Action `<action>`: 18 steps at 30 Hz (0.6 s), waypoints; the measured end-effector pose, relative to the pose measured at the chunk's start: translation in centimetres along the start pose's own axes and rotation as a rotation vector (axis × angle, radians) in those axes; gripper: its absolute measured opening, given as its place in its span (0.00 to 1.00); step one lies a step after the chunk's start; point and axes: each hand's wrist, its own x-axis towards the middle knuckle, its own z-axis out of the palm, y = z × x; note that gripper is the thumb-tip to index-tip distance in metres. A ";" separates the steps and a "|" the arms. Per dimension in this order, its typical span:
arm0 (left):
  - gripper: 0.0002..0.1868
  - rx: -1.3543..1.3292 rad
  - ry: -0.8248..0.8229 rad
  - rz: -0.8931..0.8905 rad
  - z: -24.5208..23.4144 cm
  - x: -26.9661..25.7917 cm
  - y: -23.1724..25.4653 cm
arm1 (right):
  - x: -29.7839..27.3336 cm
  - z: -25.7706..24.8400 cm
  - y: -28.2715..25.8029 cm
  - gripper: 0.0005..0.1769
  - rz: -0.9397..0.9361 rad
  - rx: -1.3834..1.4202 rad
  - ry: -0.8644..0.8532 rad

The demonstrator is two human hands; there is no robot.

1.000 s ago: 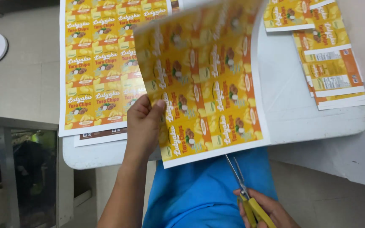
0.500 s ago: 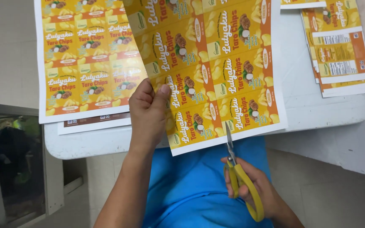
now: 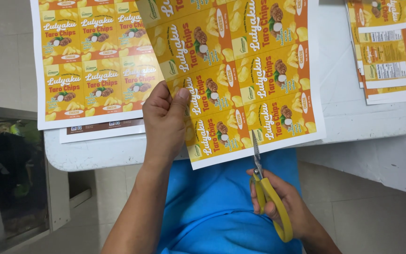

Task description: Cutting printed label sheets into smaller sections using scissors

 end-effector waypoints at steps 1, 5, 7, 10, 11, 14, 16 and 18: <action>0.05 -0.001 0.000 0.000 0.0 0.0 -0.1 | 0.0 -0.1 0.0 0.50 0.001 0.000 0.000; 0.05 0.009 0.001 0.007 -0.1 0.0 -0.2 | 0.0 0.0 0.0 0.49 -0.014 -0.029 0.005; 0.05 0.020 0.000 0.011 -0.1 0.0 -0.3 | 0.0 0.2 -0.1 0.49 -0.019 -0.042 0.012; 0.04 -0.005 0.000 0.016 -0.1 0.0 -0.5 | 0.0 0.2 0.0 0.48 -0.030 -0.065 0.011; 0.04 -0.002 0.005 0.013 -0.1 0.0 -0.5 | 0.0 0.1 0.0 0.48 -0.025 -0.077 0.012; 0.03 0.006 0.010 0.007 -0.2 -0.1 -0.6 | -0.1 0.1 0.1 0.49 -0.010 -0.082 0.018; 0.03 0.010 0.011 0.006 -0.1 -0.2 -0.6 | -0.2 0.0 0.2 0.49 -0.001 -0.076 0.021; 0.04 -0.001 0.008 -0.009 -0.1 -0.2 -0.5 | -0.4 -0.1 0.4 0.49 0.012 -0.055 0.028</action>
